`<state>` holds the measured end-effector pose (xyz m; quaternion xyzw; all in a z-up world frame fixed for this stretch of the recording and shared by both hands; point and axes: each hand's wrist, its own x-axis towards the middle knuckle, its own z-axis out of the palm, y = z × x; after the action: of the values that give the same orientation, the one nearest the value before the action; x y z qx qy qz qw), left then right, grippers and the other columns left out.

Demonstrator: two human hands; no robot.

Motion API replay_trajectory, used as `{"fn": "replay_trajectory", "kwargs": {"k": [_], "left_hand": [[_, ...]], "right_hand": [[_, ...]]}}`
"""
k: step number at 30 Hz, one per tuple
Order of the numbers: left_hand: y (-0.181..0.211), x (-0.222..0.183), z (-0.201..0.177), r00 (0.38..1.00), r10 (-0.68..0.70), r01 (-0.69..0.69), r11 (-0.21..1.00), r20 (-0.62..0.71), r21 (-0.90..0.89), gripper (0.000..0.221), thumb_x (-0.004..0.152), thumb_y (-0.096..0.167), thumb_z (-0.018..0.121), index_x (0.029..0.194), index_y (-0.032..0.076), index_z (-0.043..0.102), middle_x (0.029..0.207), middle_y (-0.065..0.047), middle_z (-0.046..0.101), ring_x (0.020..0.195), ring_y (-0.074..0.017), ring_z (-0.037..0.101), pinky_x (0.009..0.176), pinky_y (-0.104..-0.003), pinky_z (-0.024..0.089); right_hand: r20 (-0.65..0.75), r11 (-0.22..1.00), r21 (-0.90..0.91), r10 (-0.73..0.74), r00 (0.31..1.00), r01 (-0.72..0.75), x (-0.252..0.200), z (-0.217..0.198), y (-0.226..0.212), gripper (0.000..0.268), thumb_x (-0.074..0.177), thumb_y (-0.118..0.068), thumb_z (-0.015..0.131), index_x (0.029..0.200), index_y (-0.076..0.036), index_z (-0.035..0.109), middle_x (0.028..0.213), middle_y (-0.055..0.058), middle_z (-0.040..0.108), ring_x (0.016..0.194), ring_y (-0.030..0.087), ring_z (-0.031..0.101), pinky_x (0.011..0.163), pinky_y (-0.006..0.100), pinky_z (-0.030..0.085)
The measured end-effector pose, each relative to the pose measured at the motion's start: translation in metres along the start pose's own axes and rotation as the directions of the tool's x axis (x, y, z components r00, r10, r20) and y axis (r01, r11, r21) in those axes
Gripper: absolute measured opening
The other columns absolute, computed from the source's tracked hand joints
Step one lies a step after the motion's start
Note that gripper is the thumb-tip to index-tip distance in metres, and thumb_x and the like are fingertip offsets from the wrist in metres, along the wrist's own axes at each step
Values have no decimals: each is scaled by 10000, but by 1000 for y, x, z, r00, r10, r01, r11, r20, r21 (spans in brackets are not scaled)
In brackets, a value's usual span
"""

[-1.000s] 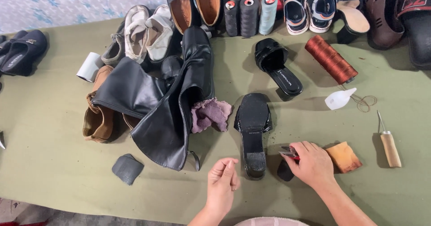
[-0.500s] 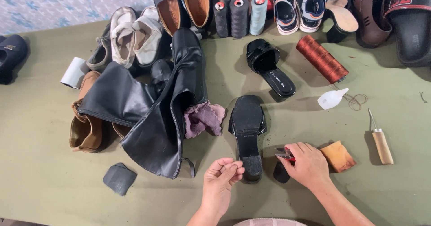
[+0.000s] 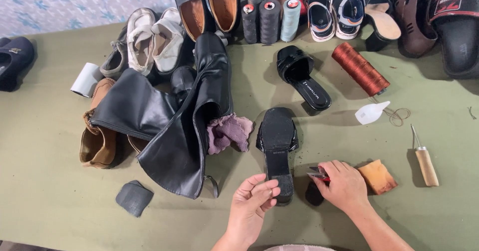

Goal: Trimming excess material from the sole of a shoe using nippers at a repair bench.

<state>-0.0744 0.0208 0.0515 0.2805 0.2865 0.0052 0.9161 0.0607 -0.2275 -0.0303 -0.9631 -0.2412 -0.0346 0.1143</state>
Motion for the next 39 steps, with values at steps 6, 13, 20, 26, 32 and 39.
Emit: {"fn": "replay_trajectory", "kwargs": {"k": [6, 13, 20, 26, 32, 39], "left_hand": [[-13, 15, -19, 989, 144, -145, 981, 17, 130, 225, 905, -97, 681, 1115, -19, 703, 1024, -245, 810, 875, -292, 779, 720, -373, 607], [-29, 30, -24, 870, 264, -455, 102, 417, 885, 948, 735, 484, 862, 1494, 80, 464, 1665, -209, 255, 1553, -364, 203, 1206, -569, 187], [-40, 50, -26, 662, 344, -579, -329, 665, 746, 508, 717, 320, 784, 1134, 85, 614, 1654, -238, 255, 1510, -566, 184, 1072, -807, 190], [-40, 59, -23, 637, 438, -634, -171, 635, 754, 572, 693, 192, 751, 1155, -29, 497, 1555, -484, 203, 1394, -599, 393, 1059, -560, 429], [-47, 70, -33, 678, 422, -591, -174, 602, 787, 700, 594, 197, 919, 1119, -1, 500, 1546, -398, 272, 1363, -550, 445, 1070, -575, 437], [-47, 74, -32, 650, 428, -539, -322, 628, 778, 767, 612, 468, 960, 1069, 39, 517, 1526, -299, 349, 1390, -554, 380, 1082, -657, 361]], "right_hand": [[-95, 998, 30, -53, 994, 56, -1, -14, -4, 329, 859, -518, 712, 933, -202, 661, 792, -60, 672, 728, 206, 654, 631, 372, 533], [510, 889, 350, 82, 856, -294, 24, -95, -52, 272, 998, -398, 483, 1123, -205, 629, 966, -50, 755, 826, 165, 693, 796, 342, 508], [620, 961, 270, -130, 773, -56, 37, -99, -61, 232, 1040, -412, 356, 1056, -263, 534, 779, -88, 722, 635, 257, 600, 650, 394, 469], [603, 988, 152, -116, 789, 29, 31, -85, -59, 260, 1023, -424, 409, 1180, -236, 495, 839, 87, 685, 744, 375, 624, 654, 511, 473], [666, 993, 27, -102, 739, 113, 39, -79, -69, 799, 772, -959, 558, 975, -192, 459, 854, -28, 667, 736, 264, 647, 610, 436, 501], [669, 978, -23, -138, 730, 207, 49, -62, -67, 872, 775, -1001, 480, 1025, -166, 480, 870, 32, 658, 765, 304, 657, 605, 467, 522]]}}
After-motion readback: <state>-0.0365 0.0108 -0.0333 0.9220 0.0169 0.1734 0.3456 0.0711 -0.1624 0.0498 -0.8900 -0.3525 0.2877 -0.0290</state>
